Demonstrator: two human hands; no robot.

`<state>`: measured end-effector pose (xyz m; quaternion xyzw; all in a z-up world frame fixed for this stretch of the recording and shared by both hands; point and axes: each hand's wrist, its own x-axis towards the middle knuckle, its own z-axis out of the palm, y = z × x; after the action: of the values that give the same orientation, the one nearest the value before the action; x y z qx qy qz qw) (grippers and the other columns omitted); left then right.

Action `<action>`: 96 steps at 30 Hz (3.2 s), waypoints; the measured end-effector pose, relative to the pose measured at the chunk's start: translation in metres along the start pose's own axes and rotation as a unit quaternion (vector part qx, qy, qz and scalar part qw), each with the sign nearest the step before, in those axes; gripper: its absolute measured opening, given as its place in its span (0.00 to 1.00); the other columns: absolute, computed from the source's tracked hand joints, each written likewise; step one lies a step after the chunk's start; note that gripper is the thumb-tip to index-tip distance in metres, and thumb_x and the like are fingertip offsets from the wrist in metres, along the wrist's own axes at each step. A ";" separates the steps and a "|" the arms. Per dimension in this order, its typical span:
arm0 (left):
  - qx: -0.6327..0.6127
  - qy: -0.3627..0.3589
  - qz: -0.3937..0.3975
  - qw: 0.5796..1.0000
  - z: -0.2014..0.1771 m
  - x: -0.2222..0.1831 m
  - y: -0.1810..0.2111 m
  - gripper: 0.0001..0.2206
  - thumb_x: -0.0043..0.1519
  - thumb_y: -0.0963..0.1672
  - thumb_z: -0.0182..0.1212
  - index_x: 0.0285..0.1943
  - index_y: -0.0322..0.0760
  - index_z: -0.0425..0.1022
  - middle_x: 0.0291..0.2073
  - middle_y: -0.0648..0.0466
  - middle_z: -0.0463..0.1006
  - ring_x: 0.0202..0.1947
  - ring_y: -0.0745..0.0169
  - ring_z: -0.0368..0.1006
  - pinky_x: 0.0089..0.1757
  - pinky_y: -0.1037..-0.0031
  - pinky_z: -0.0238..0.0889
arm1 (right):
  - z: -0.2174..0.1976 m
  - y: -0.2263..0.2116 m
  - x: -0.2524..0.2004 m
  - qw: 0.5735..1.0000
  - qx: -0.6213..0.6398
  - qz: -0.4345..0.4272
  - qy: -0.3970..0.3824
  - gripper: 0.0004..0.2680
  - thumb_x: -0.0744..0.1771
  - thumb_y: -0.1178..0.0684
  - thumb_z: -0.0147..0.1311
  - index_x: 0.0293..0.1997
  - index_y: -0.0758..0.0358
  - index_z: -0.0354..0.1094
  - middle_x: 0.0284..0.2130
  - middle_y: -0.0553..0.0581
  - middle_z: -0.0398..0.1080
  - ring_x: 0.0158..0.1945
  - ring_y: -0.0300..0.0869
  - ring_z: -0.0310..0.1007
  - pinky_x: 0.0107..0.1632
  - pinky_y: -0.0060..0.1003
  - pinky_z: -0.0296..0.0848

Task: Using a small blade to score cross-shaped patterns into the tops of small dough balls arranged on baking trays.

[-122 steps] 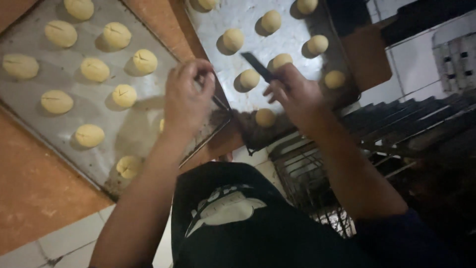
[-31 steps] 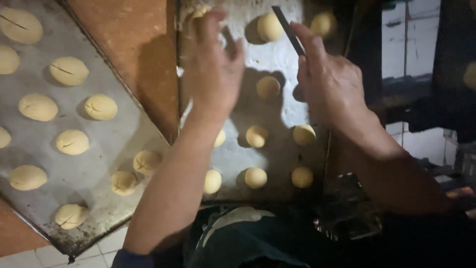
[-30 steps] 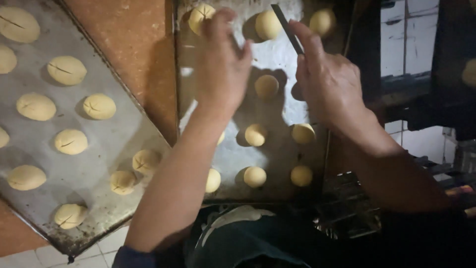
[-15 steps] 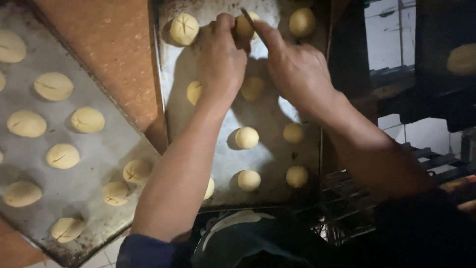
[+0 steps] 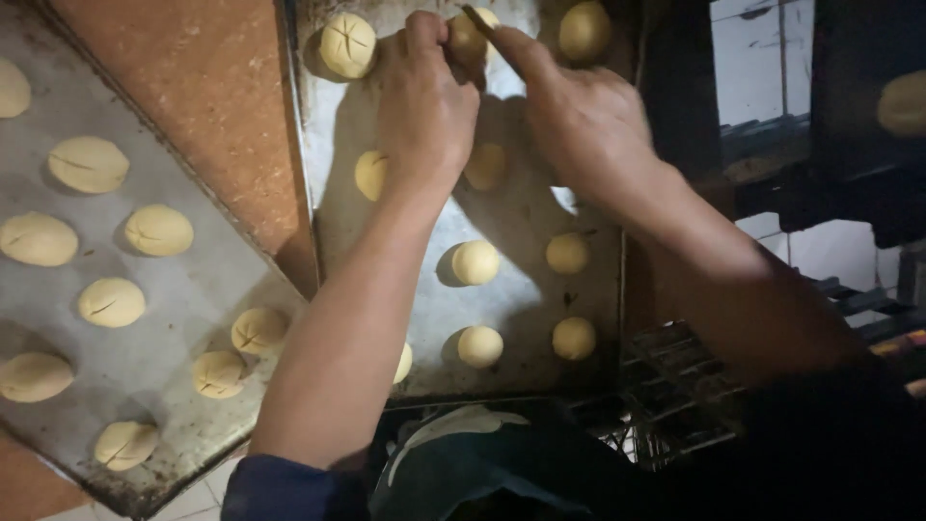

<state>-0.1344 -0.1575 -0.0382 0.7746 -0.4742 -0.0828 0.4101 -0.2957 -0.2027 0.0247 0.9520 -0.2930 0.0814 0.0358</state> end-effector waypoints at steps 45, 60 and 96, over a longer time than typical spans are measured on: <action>0.053 -0.153 -0.030 0.986 0.081 -0.002 0.059 0.23 0.51 0.37 0.58 0.56 0.43 0.62 0.43 0.44 0.77 0.43 0.37 0.75 0.39 0.54 0.68 | -0.007 0.046 -0.042 0.954 0.209 0.198 -0.087 0.20 0.67 0.64 0.39 0.70 0.61 0.48 0.27 0.67 0.72 0.24 0.65 0.71 0.27 0.58 0.64; -0.008 -0.063 0.036 0.997 0.069 0.001 0.063 0.19 0.46 0.42 0.66 0.47 0.43 0.68 0.36 0.54 0.76 0.40 0.52 0.72 0.36 0.59 0.67 | -0.037 0.054 -0.071 0.960 0.219 0.165 -0.049 0.20 0.69 0.64 0.42 0.70 0.58 0.48 0.49 0.65 0.74 0.33 0.63 0.72 0.35 0.51 0.67; 0.095 -0.090 0.041 0.991 0.072 0.005 0.055 0.20 0.50 0.44 0.73 0.47 0.45 0.67 0.40 0.51 0.76 0.41 0.44 0.74 0.35 0.54 0.67 | -0.049 0.049 -0.038 0.907 0.358 0.202 -0.093 0.24 0.63 0.66 0.32 0.68 0.54 0.48 0.54 0.73 0.70 0.47 0.67 0.74 0.43 0.49 0.67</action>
<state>-0.2054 -0.2133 -0.0449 0.7796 -0.5461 -0.0896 0.2933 -0.3612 -0.2164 0.0670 0.8245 -0.4318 0.0976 -0.3525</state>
